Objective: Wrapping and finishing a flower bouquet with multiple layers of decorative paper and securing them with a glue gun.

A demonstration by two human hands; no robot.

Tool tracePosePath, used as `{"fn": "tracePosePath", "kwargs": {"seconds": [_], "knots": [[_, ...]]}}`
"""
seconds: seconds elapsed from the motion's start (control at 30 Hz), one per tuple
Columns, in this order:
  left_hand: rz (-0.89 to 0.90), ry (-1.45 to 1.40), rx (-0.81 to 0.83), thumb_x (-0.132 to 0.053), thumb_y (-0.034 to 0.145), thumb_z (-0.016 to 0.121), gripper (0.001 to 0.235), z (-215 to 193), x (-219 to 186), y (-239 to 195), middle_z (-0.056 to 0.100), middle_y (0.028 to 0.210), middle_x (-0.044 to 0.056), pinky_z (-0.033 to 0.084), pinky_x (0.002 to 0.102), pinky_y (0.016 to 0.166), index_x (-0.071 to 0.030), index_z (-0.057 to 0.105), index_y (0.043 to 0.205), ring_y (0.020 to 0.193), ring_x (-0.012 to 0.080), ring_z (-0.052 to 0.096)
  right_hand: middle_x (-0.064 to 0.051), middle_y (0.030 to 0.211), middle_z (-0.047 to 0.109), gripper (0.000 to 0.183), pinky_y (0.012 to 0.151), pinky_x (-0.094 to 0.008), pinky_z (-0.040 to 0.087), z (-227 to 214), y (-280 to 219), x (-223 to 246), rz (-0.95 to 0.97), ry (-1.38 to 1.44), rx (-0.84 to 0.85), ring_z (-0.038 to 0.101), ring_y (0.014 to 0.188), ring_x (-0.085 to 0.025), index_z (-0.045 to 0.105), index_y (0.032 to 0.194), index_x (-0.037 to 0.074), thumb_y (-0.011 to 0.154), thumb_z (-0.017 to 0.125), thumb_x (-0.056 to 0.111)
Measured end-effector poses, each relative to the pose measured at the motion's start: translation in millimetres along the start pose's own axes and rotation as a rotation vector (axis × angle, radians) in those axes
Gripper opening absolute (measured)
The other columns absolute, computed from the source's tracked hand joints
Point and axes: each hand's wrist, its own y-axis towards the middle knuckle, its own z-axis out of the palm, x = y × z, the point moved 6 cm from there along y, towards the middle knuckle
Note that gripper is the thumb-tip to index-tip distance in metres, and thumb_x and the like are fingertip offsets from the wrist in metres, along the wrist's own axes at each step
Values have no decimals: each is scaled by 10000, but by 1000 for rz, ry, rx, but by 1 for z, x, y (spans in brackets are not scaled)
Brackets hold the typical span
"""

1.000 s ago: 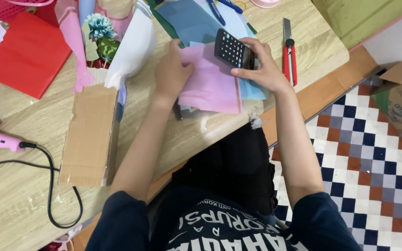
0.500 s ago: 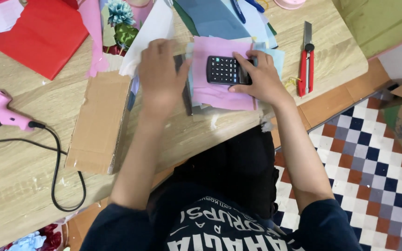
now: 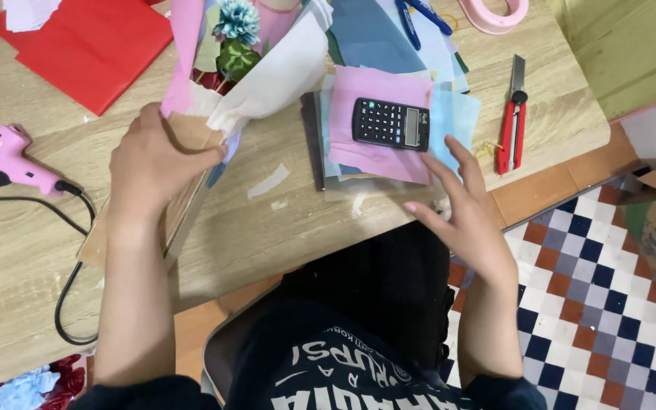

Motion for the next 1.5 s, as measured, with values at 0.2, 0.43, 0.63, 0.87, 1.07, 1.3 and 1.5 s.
{"fn": "tracePosePath", "kwargs": {"seconds": [0.2,0.43,0.63,0.87,1.07,1.3,1.5], "knots": [[71,-346,-148,-400,755,824,918,-31,-59,-80,543,1407,195,488,502,964,28,394,1443,1255,334,550,-158,1606,364,494,1272,-512,332,17,-39,1,-79,213,-153,388,1521,-333,522,1445,107,985,675,205],[387,-337,-12,-650,726,778,1031,42,-139,-134,565,1381,172,453,477,1016,-21,408,1456,1254,308,554,-74,1380,480,774,1224,-374,378,87,-63,-17,-21,934,-254,504,1328,-204,338,1468,33,935,738,427],[762,-371,63,-540,912,667,845,83,-174,-159,468,1388,254,577,440,925,-40,323,1500,1138,328,587,-135,1278,621,525,1054,-324,482,37,-98,-56,393,773,-718,601,1179,-206,482,1323,37,883,729,182],[394,-1101,669,-346,791,818,1017,176,-179,-152,346,1477,244,344,590,1132,-72,233,1577,1400,526,352,-226,1587,374,902,934,-526,559,38,-140,-104,309,739,-568,564,1293,-375,50,1650,97,942,609,105],[221,-1047,632,-302,733,881,827,224,-170,-155,635,1272,88,493,490,1006,-170,490,1450,1216,292,617,-234,1514,350,769,1073,-496,427,-6,-145,-45,84,60,-803,381,1404,-363,299,1549,35,930,755,62],[202,-959,589,-292,716,868,837,202,-171,-154,637,1316,161,456,512,1024,-117,484,1438,1251,337,586,-135,1091,600,269,740,-357,522,-4,-138,-40,-57,-294,-755,574,880,-255,824,1089,70,831,899,77],[189,-941,590,-285,729,849,835,203,-169,-157,627,1339,221,443,543,1050,-77,481,1449,1299,412,569,-113,1024,652,181,752,-363,556,-1,-133,-40,3,-169,-739,652,884,-256,802,983,34,828,894,9]]}}
